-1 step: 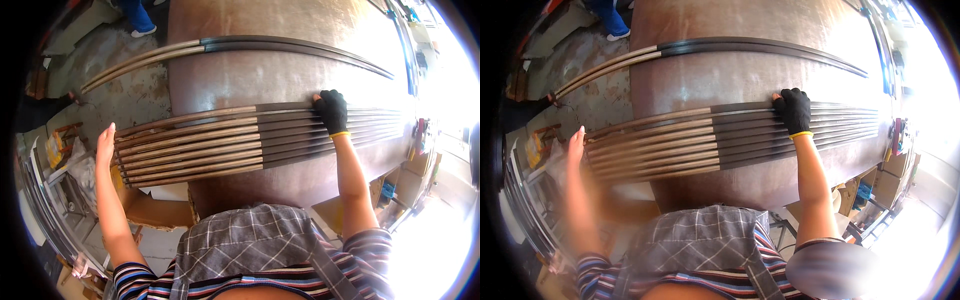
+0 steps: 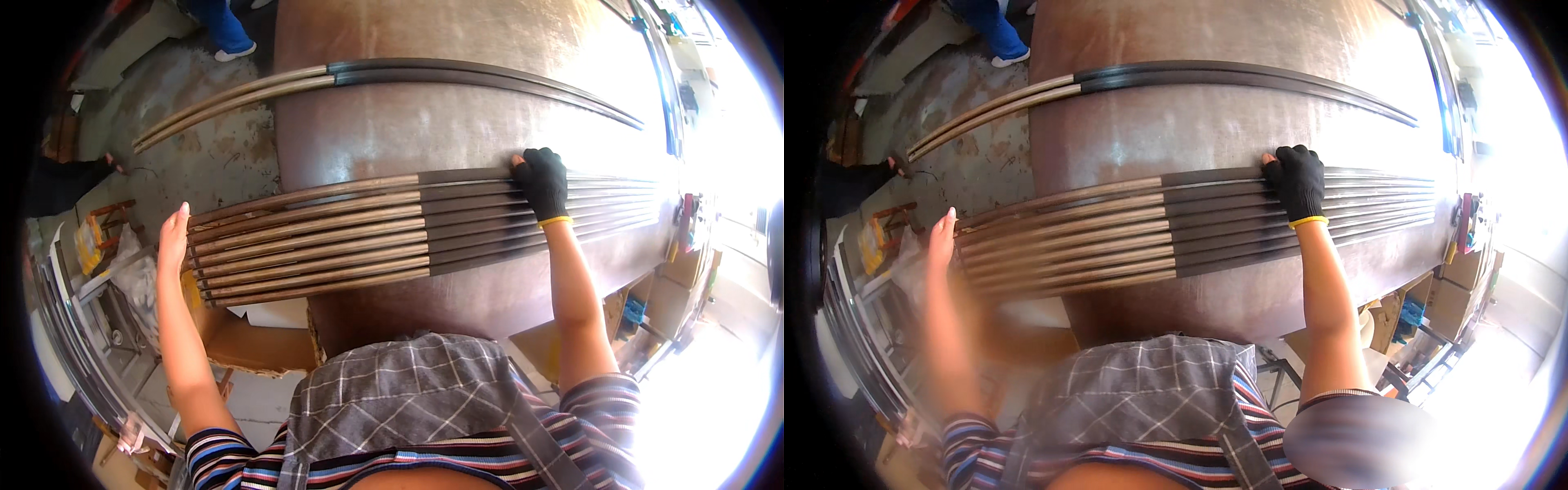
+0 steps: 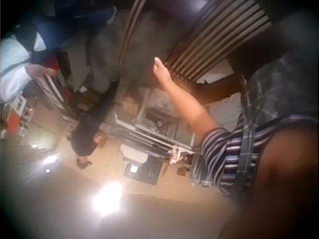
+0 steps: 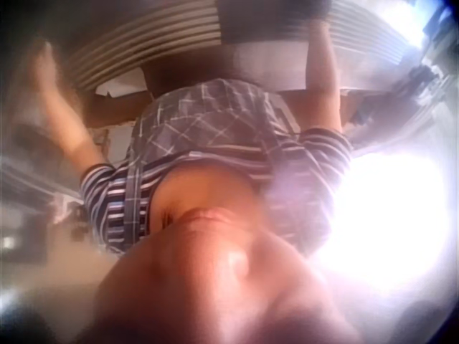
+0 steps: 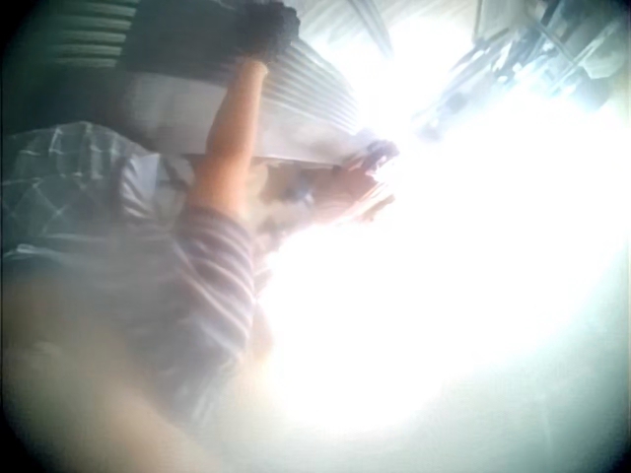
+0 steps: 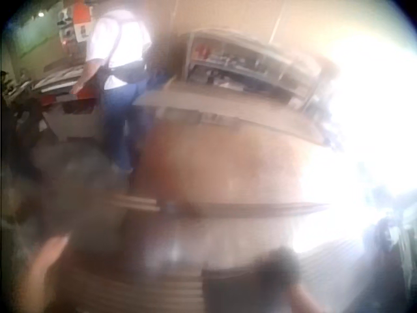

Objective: The person applies a dark finish to a stack of curved wooden slats using a brush, then places a protective sheet over the treated area. The task occurs in a workshop with visible tools and materials.

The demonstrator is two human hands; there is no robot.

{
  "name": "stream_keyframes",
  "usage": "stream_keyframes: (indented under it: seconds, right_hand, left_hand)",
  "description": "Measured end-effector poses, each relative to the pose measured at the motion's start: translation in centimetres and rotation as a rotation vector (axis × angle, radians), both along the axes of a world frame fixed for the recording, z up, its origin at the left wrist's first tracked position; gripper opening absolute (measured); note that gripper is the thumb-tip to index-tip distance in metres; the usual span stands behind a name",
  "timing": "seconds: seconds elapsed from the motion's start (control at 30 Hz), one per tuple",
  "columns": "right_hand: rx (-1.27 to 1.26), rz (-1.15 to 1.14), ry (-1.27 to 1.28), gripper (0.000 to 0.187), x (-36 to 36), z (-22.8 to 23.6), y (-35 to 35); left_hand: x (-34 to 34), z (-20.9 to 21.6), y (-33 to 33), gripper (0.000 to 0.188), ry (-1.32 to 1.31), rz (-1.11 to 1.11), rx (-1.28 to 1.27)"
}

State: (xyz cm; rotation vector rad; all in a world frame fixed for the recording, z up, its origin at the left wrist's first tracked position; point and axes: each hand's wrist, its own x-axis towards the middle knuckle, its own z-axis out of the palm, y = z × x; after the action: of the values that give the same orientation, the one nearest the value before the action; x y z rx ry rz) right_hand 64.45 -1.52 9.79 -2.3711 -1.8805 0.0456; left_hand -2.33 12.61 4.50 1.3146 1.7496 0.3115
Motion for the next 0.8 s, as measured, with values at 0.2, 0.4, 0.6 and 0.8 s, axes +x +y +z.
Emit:
stream_keyframes:
  seconds: [0.2,0.4,0.6,0.8]
  right_hand:
    - [-0.043,-0.044,-0.078,0.028,-0.9,-0.3,-0.1]
    - [0.078,0.175,-0.116,0.031,-2.1,2.3,0.9]
    - [0.080,0.253,-0.149,0.062,-6.0,2.9,8.7]
    - [0.169,0.291,-0.057,0.072,-5.5,-0.4,10.3]
  left_hand:
    - [-1.1,-1.2,-1.6,0.057,-0.064,0.035,0.019]
    - [-1.6,3.0,5.1,0.050,0.027,0.154,-0.040]
    - [-2.7,1.8,12.8,0.058,-0.199,0.599,0.185]
    - [-1.2,0.6,15.1,0.043,-0.217,0.553,0.159]
